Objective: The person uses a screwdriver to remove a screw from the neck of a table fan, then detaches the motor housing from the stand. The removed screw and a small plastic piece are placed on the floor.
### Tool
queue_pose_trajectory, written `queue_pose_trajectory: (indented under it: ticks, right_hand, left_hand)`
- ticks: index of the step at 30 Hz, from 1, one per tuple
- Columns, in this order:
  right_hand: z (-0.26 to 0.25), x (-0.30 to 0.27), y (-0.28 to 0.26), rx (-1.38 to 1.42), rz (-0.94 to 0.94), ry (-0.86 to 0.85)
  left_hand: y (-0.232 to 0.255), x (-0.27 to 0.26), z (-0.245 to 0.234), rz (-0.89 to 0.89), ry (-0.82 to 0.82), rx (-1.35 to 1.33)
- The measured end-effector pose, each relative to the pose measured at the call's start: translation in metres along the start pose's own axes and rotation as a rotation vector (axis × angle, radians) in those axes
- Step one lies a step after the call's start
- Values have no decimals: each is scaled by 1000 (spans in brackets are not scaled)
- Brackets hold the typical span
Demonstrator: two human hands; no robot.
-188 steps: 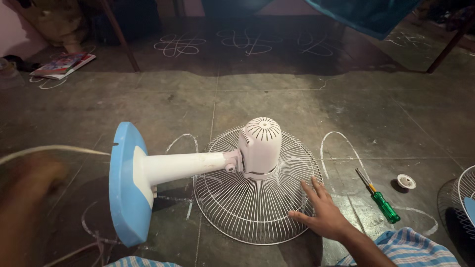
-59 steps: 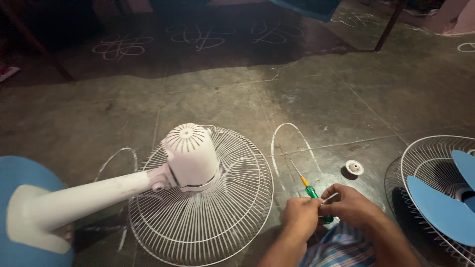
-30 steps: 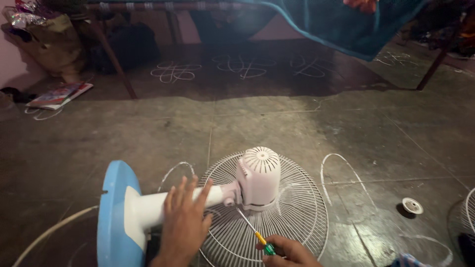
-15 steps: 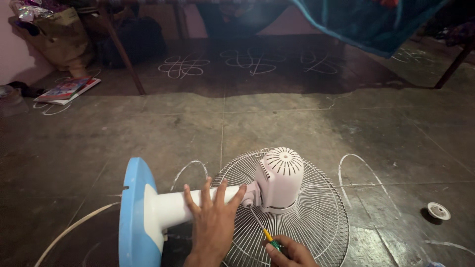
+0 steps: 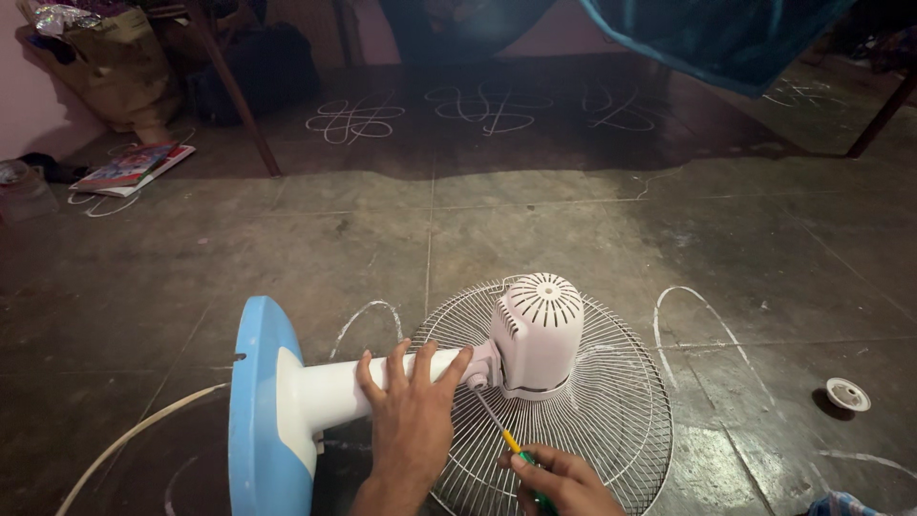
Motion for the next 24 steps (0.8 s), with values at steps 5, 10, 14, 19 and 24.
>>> queue_pose_trajectory:
  ticks: [5,10,14,19,24]
  right_hand:
    - [1,4,8,96,18,2]
    - [0,3,12,184,51,37]
    - [2,-3,6,213,17,8]
    - [10,-15,-8,364,24,-1]
    - [25,-34,-23,518,41,-78]
  left_hand:
    - [0,0,1,6,6,14]
    - [0,0,1,12,26,9]
    - [-2,-1,4,10,29,13]
    - [-2,-2,3,24,67,9]
    - [-3,-4,5,43,107,7]
Point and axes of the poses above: each hand's wrist, its own x-axis towards the middle knuckle, its own z-axis out of the palm, y = z × x, the point moved 9 cm from there along x, towards the middle knuckle, and after that the axes turned 11 degrees about -z, right-handed, at the moved point
